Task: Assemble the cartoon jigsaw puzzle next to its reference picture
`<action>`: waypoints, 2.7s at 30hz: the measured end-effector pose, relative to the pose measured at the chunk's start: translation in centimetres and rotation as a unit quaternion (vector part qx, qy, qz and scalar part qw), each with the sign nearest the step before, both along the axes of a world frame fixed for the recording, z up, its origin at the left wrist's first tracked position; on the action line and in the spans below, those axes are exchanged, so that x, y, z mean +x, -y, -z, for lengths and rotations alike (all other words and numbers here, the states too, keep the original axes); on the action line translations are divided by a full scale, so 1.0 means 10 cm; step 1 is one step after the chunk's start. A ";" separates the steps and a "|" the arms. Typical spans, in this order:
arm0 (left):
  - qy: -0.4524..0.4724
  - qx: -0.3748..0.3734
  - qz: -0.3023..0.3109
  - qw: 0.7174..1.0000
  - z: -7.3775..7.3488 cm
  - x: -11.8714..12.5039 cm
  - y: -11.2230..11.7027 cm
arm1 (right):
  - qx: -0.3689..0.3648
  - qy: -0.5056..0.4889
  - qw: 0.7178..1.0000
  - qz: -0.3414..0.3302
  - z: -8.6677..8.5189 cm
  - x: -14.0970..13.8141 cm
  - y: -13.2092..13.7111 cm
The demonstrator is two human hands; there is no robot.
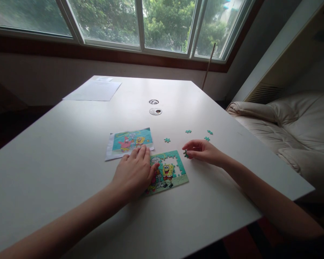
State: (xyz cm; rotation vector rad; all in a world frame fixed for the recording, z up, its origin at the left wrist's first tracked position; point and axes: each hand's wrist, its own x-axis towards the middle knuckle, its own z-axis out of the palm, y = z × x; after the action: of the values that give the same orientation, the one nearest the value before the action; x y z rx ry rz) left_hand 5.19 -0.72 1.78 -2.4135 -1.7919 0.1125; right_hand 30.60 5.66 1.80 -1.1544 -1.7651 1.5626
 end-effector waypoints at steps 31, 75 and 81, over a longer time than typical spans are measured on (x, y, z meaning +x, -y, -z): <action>0.003 -0.037 0.000 0.999 -0.03 0.00 0.03 | 0.003 0.075 0.995 0.071 0.00 -0.07 -0.01; 0.084 0.001 0.164 0.983 0.03 0.18 0.45 | 0.246 0.200 0.936 -0.153 -0.12 -0.20 0.22; 0.081 0.010 0.166 0.983 0.05 0.17 0.44 | 0.263 0.204 0.935 -0.119 -0.11 -0.20 0.22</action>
State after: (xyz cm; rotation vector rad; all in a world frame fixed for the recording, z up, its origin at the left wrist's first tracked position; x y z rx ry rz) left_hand 6.87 -5.16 1.28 -2.7341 -1.4076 -0.1391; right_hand 28.60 3.51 2.87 -1.0647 -2.4778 0.8944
